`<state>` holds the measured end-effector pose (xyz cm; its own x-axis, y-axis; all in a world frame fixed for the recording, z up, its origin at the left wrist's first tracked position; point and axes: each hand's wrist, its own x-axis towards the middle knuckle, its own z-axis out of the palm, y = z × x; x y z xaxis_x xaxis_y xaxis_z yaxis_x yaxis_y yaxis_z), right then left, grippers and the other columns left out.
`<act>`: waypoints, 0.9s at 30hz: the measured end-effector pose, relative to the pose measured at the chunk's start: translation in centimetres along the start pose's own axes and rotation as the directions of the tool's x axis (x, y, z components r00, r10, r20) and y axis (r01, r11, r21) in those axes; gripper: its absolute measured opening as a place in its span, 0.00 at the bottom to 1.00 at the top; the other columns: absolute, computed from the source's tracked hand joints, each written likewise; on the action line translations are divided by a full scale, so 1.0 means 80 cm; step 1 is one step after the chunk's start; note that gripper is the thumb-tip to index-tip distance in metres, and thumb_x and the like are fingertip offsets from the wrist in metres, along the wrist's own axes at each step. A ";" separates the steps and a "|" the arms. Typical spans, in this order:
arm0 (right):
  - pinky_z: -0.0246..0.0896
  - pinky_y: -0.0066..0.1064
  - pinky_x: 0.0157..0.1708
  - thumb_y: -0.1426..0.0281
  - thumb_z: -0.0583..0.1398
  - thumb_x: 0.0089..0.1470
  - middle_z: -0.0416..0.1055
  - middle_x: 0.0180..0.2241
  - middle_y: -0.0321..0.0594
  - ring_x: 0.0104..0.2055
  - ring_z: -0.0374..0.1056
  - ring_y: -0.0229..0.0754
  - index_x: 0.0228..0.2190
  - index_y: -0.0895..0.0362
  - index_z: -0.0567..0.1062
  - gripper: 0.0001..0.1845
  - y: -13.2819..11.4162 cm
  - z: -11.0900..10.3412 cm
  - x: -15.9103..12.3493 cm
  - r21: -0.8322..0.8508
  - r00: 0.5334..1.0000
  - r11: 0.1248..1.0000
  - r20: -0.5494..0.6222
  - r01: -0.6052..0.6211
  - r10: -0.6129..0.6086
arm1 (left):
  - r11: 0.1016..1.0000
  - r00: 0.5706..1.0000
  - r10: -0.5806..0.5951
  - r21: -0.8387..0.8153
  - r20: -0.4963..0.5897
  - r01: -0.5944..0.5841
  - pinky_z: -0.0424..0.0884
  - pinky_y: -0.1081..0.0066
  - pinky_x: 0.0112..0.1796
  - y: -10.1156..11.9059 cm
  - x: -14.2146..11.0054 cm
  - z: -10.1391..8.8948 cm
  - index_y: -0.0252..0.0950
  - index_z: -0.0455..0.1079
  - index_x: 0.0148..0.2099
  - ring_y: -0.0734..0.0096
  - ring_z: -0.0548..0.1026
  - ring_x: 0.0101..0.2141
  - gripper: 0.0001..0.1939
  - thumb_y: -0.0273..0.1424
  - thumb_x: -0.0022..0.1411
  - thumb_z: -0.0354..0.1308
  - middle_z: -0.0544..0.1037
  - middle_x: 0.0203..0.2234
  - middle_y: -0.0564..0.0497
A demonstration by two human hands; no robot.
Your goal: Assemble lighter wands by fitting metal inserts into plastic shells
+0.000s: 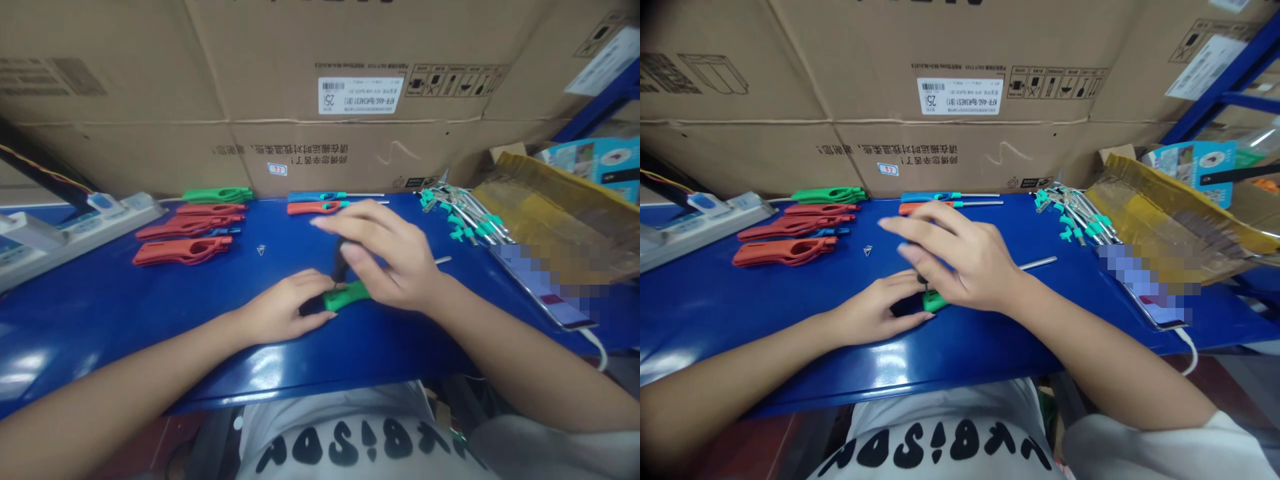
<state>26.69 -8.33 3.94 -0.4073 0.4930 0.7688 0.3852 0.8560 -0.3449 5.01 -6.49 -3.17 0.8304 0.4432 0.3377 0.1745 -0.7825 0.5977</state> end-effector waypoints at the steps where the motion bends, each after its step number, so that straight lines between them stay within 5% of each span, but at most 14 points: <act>1: 0.74 0.33 0.40 0.65 0.53 0.69 0.77 0.47 0.45 0.42 0.73 0.40 0.53 0.56 0.75 0.17 -0.003 0.000 0.001 0.072 0.996 0.995 0.063 -0.063 0.059 | 1.000 1.000 -0.003 0.005 0.006 0.003 0.74 0.58 0.52 0.000 0.000 0.000 0.38 0.70 0.59 0.60 0.77 0.49 0.18 0.33 0.68 0.60 0.79 0.48 0.44; 4: 0.73 0.27 0.33 0.67 0.53 0.70 0.77 0.46 0.43 0.38 0.73 0.36 0.55 0.56 0.73 0.17 -0.007 0.000 0.003 0.219 0.974 0.959 0.173 -0.180 0.143 | 1.000 1.000 0.005 0.023 0.018 -0.005 0.73 0.58 0.52 0.000 0.000 -0.001 0.37 0.70 0.58 0.59 0.77 0.49 0.17 0.33 0.69 0.59 0.79 0.48 0.43; 7: 0.73 0.29 0.35 0.62 0.65 0.61 0.77 0.36 0.40 0.38 0.73 0.39 0.45 0.56 0.79 0.14 -0.004 0.002 -0.001 0.072 1.000 0.997 -0.010 -0.023 0.024 | 0.999 1.000 0.022 0.035 0.011 -0.022 0.74 0.60 0.50 0.000 0.000 -0.002 0.36 0.71 0.55 0.59 0.78 0.47 0.15 0.33 0.68 0.60 0.80 0.46 0.43; 9: 0.73 0.32 0.40 0.62 0.64 0.61 0.76 0.37 0.42 0.41 0.74 0.42 0.45 0.55 0.80 0.14 -0.002 0.004 -0.004 -0.052 0.996 0.997 -0.063 0.058 -0.061 | 0.999 1.000 0.012 0.052 0.016 -0.013 0.74 0.60 0.50 0.000 0.000 -0.002 0.35 0.71 0.55 0.59 0.78 0.47 0.15 0.33 0.68 0.60 0.80 0.46 0.43; 12: 0.74 0.31 0.39 0.65 0.54 0.68 0.73 0.52 0.46 0.44 0.73 0.40 0.56 0.54 0.73 0.19 -0.003 0.006 -0.004 0.063 0.996 0.995 0.052 -0.076 0.073 | 0.997 0.999 -0.019 0.071 0.035 0.016 0.74 0.58 0.51 0.001 0.000 -0.004 0.35 0.70 0.57 0.57 0.77 0.49 0.17 0.35 0.68 0.60 0.79 0.47 0.41; 15: 0.71 0.26 0.28 0.64 0.56 0.67 0.74 0.51 0.44 0.35 0.71 0.35 0.58 0.54 0.70 0.20 -0.002 0.010 -0.004 0.223 0.969 0.948 0.151 -0.225 0.194 | 0.997 0.999 -0.024 0.069 0.040 0.021 0.74 0.57 0.52 0.001 0.000 -0.005 0.36 0.69 0.58 0.56 0.77 0.50 0.18 0.35 0.69 0.60 0.79 0.48 0.41; 20: 0.73 0.33 0.32 0.60 0.69 0.55 0.76 0.42 0.43 0.35 0.70 0.41 0.42 0.54 0.77 0.16 0.008 0.013 -0.007 0.025 0.993 0.996 -0.077 -0.089 0.091 | 0.998 0.999 -0.005 0.063 0.050 0.002 0.73 0.58 0.53 -0.002 0.000 -0.005 0.36 0.68 0.59 0.58 0.76 0.51 0.19 0.35 0.69 0.60 0.78 0.49 0.42; 23: 0.74 0.35 0.40 0.62 0.59 0.65 0.75 0.48 0.45 0.43 0.72 0.43 0.50 0.54 0.75 0.15 0.006 0.010 -0.006 0.013 0.999 0.999 0.005 -0.032 0.032 | 0.998 0.999 0.001 0.069 0.048 -0.004 0.73 0.60 0.52 -0.002 0.000 -0.005 0.36 0.68 0.58 0.59 0.77 0.49 0.18 0.35 0.69 0.60 0.79 0.48 0.43; 27: 0.72 0.29 0.34 0.64 0.50 0.71 0.76 0.46 0.42 0.34 0.72 0.35 0.59 0.55 0.69 0.20 0.003 0.006 -0.006 0.152 0.986 0.982 0.142 -0.113 0.091 | 0.996 0.998 -0.012 0.091 0.065 0.006 0.73 0.59 0.51 -0.001 -0.001 -0.005 0.35 0.69 0.57 0.57 0.76 0.49 0.17 0.36 0.69 0.59 0.78 0.48 0.42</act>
<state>26.55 -8.27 3.23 -0.4838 0.5862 0.6499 0.2982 0.8085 -0.5073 4.74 -6.25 -2.97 0.8610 0.4229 0.2825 0.2268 -0.8165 0.5310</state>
